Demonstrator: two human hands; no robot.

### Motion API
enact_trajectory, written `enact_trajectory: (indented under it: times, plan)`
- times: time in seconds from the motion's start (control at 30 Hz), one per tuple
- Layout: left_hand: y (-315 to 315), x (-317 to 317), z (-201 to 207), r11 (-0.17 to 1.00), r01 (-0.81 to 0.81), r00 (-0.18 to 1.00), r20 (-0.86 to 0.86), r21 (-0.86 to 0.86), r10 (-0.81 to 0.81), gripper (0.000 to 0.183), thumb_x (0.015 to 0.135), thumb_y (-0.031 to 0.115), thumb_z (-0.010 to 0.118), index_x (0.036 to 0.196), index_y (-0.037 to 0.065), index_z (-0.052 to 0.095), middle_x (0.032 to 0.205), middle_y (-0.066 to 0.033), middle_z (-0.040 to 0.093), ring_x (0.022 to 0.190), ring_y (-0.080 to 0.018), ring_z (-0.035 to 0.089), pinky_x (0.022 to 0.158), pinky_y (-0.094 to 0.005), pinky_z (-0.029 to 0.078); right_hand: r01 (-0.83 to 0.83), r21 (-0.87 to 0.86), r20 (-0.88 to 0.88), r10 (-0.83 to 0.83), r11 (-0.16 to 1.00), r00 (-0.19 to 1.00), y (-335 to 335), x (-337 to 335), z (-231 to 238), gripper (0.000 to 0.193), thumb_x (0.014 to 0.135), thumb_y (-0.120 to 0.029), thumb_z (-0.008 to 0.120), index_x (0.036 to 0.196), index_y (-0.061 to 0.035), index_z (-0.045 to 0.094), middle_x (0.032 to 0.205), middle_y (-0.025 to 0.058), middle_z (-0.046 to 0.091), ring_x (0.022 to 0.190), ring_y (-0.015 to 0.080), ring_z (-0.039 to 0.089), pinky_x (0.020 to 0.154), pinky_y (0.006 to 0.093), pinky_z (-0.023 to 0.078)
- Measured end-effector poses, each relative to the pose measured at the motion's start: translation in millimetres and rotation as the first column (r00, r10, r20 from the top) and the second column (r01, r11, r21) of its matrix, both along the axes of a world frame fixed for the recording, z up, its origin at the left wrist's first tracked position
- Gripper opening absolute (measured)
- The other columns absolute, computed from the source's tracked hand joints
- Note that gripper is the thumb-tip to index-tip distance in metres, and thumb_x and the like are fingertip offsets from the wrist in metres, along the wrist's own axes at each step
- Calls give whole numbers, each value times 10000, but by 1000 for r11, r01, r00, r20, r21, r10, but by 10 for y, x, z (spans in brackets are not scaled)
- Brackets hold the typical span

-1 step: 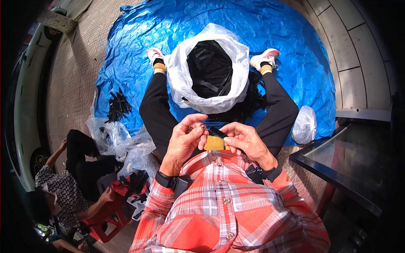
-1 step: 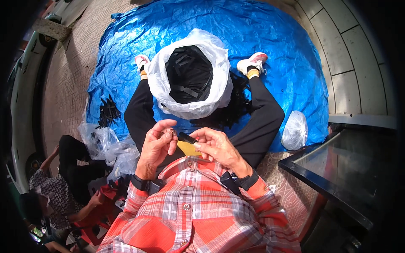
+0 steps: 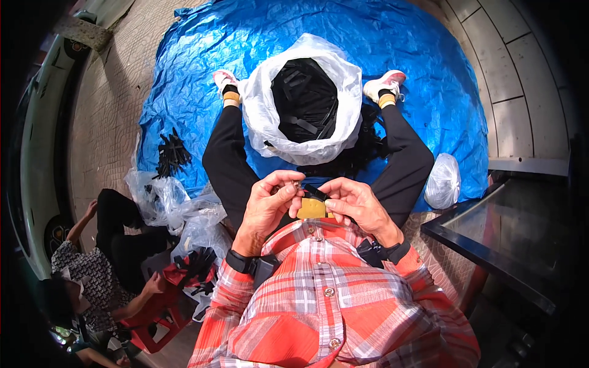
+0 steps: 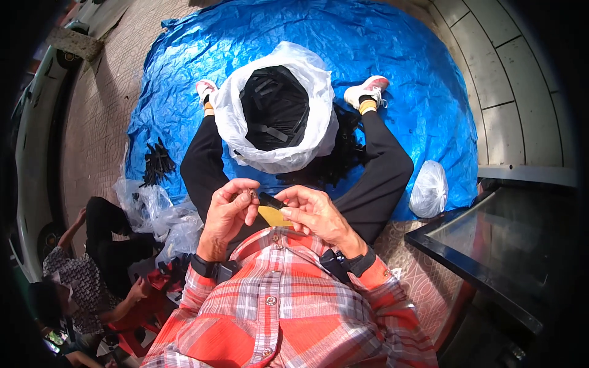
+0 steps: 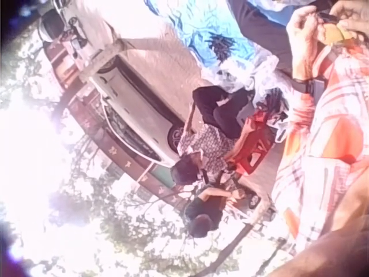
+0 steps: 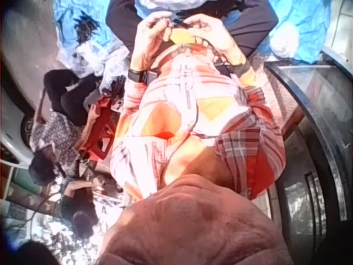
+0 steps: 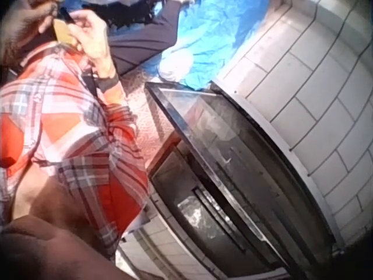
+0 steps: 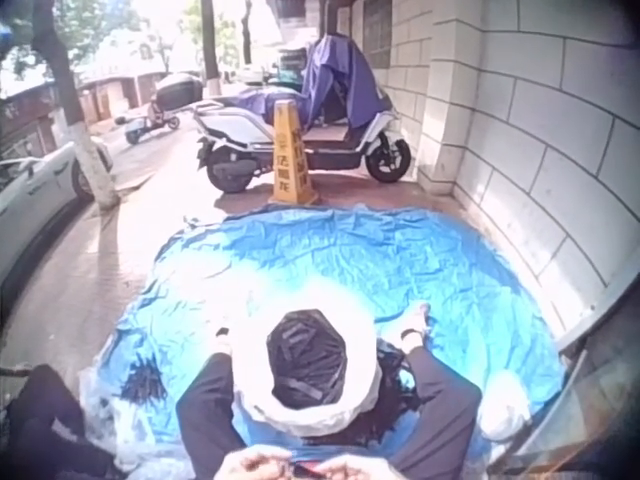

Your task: Preparing and cleaning black shoe components using a sponge while seated on a tarp.

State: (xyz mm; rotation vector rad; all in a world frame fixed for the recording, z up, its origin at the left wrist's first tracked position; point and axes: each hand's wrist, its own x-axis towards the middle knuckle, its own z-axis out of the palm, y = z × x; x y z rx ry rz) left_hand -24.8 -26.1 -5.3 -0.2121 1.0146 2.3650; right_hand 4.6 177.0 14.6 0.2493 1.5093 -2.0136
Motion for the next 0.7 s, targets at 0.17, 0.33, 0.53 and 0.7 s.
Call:
enact_trajectory:
  times: [0.17, 0.33, 0.53, 0.7]
  plan:
    - [-24, 28, -33, 996, 71, 997, -20, -56, -72, 230, 837, 77, 591, 1028, -50, 569, 750, -98, 595, 474, -105, 500, 409, -193, 375, -49, 1, -71, 48, 999, 996, -1, -15, -10, 253, 838, -94, 584, 1066, 8, 547, 734, 5, 567, 570, 27, 512, 473, 151, 393]
    - [-14, 58, 3, 996, 71, 997, 2, -59, -71, 236, 832, 77, 603, 1031, -46, 574, 717, -69, 575, 478, -69, 461, 433, -169, 345, -32, -123, 9, 34, 992, 999, 27, -4, -20, 259, 844, -109, 585, 1072, 8, 543, 728, 15, 565, 559, 31, 503, 474, 156, 393]
    - [6, 105, 13, 997, 52, 999, 0, -48, -53, 251, 808, 60, 629, 1033, -45, 588, 718, -58, 581, 469, -53, 446, 423, -164, 329, 2, -296, 35, 9, 955, 999, -17, 22, -112, 254, 844, -111, 588, 1070, -7, 539, 737, 4, 547, 553, 18, 479, 458, 138, 365]
    - [66, 203, 62, 965, 47, 989, -125, -259, -82, 282, 767, 24, 667, 1039, -10, 602, 715, -11, 579, 520, -28, 457, 430, -157, 324, 26, -319, 92, 4, 948, 996, -128, -39, 31, 255, 845, -117, 593, 1052, -6, 492, 737, 27, 555, 561, 35, 492, 461, 150, 370]
